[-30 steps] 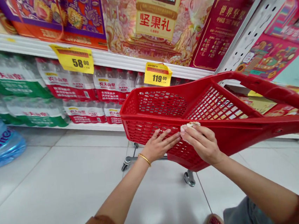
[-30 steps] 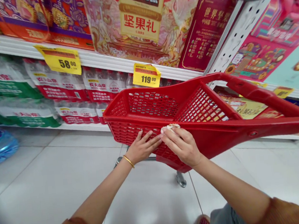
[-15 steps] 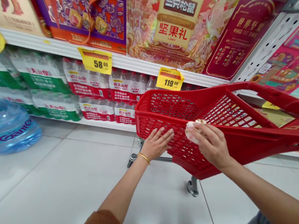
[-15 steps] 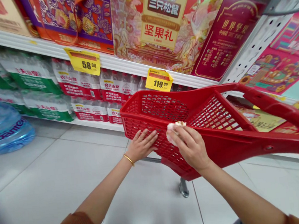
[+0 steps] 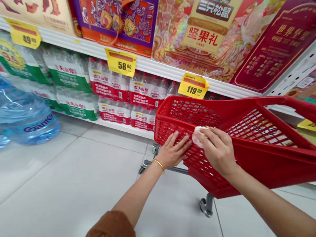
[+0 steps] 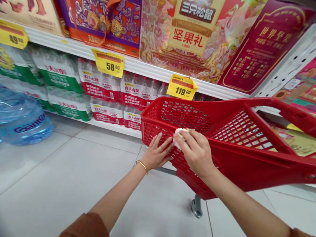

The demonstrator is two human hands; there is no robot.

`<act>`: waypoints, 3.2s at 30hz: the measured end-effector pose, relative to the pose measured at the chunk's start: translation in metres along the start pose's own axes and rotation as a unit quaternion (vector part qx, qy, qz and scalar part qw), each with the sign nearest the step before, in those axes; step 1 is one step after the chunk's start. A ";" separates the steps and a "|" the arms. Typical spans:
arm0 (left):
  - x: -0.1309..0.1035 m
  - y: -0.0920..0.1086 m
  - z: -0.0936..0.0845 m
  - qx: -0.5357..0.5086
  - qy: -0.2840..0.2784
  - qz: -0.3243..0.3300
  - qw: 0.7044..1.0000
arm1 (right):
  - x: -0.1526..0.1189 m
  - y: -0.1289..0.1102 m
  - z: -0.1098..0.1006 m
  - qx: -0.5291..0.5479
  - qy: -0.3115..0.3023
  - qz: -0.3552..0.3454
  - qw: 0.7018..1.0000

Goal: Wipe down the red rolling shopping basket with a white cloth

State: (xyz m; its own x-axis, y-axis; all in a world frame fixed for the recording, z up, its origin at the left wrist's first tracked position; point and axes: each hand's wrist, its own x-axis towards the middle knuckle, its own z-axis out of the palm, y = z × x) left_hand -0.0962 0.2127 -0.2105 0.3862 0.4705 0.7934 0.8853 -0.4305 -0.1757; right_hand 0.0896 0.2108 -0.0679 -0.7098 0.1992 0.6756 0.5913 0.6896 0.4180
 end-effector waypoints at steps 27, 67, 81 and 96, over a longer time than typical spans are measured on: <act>-0.032 -0.015 -0.013 -0.026 0.041 -0.067 0.997 | 0.038 -0.032 -0.004 0.052 -0.113 -0.004 0.992; 0.009 -0.064 -0.065 -0.184 0.041 -0.206 0.960 | 0.096 -0.066 0.022 -0.037 -0.230 0.007 0.972; 0.011 -0.043 -0.065 -0.193 0.072 -0.162 0.965 | 0.062 -0.055 -0.013 -0.068 -0.199 0.004 0.978; 0.009 0.000 -0.111 -0.210 -0.017 -0.146 0.967 | 0.019 -0.051 -0.066 0.032 -0.207 0.071 0.975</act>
State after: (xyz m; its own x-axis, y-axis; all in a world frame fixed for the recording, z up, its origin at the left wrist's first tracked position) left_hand -0.1212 0.1310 -0.1386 0.1509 0.6403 0.7532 0.7776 -0.5473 0.3095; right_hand 0.0712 0.1332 -0.0366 -0.7245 0.5507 0.4145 0.6789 0.6742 0.2908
